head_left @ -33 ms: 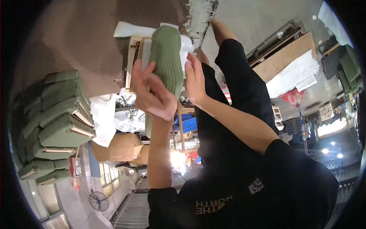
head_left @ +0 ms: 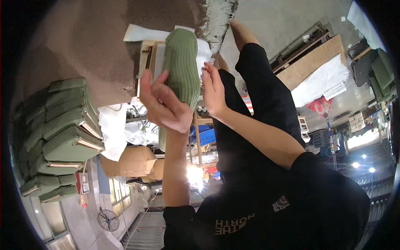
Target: Upholstering a furniture cushion by fitting a fabric cover over a frame and securing it with a pneumatic stapler.
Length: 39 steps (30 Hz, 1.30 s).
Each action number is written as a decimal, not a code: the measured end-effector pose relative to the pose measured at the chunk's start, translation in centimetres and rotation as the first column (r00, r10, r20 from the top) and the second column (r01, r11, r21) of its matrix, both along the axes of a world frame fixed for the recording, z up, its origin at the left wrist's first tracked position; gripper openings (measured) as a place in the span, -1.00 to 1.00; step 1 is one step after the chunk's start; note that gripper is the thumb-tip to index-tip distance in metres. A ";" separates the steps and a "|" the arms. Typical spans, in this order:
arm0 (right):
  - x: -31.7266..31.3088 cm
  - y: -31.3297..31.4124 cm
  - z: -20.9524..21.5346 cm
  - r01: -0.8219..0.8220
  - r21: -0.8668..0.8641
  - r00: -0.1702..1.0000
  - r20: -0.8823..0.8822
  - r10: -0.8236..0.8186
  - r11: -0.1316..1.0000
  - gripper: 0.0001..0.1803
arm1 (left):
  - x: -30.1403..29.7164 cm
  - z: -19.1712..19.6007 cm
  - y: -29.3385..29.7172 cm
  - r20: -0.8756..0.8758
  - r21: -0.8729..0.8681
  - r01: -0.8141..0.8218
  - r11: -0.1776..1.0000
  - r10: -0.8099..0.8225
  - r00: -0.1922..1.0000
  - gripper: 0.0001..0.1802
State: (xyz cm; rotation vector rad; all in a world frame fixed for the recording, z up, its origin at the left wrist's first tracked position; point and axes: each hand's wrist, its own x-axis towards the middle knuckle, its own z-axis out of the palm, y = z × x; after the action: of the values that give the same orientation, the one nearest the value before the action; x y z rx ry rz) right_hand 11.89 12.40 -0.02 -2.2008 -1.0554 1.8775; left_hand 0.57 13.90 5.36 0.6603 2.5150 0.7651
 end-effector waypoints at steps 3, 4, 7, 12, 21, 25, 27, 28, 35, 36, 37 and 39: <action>1.5 0.6 0.2 0.058 -0.250 0.992 -0.093 -0.083 0.967 -0.61 | 0.6 0.0 0.2 0.038 0.071 -0.137 0.988 0.135 0.990 -0.61; 1.8 1.1 0.3 0.077 -0.298 0.981 -0.149 -0.126 0.952 -0.62 | 1.0 0.1 0.2 0.058 0.111 -0.210 0.971 0.205 0.977 -0.60; 0.3 3.9 0.3 0.050 -0.370 0.968 -0.210 -0.136 0.928 -0.63 | 0.6 0.5 -0.6 0.056 0.079 -0.284 0.955 0.281 0.958 -0.59; 0.5 9.4 0.9 -0.023 -0.362 0.986 -0.164 -0.040 0.932 -0.65 | 2.0 2.0 -4.8 0.206 0.009 -0.540 0.842 0.526 0.825 -0.62; -1.8 11.8 2.9 -0.665 -0.255 0.737 -0.075 0.671 0.702 -0.32 | 10.9 0.9 -27.2 0.414 -0.507 -0.851 0.136 0.905 -0.101 -0.46; -0.7 12.0 1.0 -0.917 -0.084 0.384 0.074 0.920 0.390 -0.43 | 16.3 0.6 -29.3 0.758 -0.515 -0.856 0.050 0.493 -0.428 -0.34; -0.5 13.3 1.0 -0.955 -0.009 0.294 0.080 0.952 0.296 -0.44 | 16.3 3.0 -26.6 0.727 -0.463 -0.886 0.038 0.588 -0.355 -0.36; -0.1 15.5 1.2 -0.973 0.014 0.230 0.106 0.967 0.230 -0.44 | 14.0 6.2 -23.8 0.748 -0.424 -0.903 0.063 0.586 -0.311 -0.39; -2.6 10.7 6.5 -0.997 -0.022 -0.076 0.038 0.996 -0.075 -0.50 | 10.2 17.0 -18.1 0.759 0.030 -0.930 0.368 0.597 0.261 -0.02; -3.6 9.9 7.5 -0.998 0.023 -0.060 -0.058 0.997 -0.059 -0.42 | 9.8 16.1 -17.7 0.763 0.133 -0.937 0.323 0.570 0.305 -0.05; -5.3 5.7 10.7 -0.999 0.048 0.010 -0.161 0.987 0.018 -0.31 | 9.9 14.9 -17.7 0.753 0.216 -0.933 0.288 0.559 0.346 -0.07; -7.9 3.6 14.4 -0.959 0.072 0.227 -0.382 0.896 0.274 -0.21 | 9.5 13.0 -17.0 0.593 0.427 -0.835 0.348 0.589 0.549 -0.12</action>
State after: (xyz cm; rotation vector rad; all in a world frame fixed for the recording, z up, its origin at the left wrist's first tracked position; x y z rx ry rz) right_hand 4.01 16.01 14.34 -1.0067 -2.5839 2.6558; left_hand 10.10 -3.13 18.41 -0.5290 2.0403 1.9974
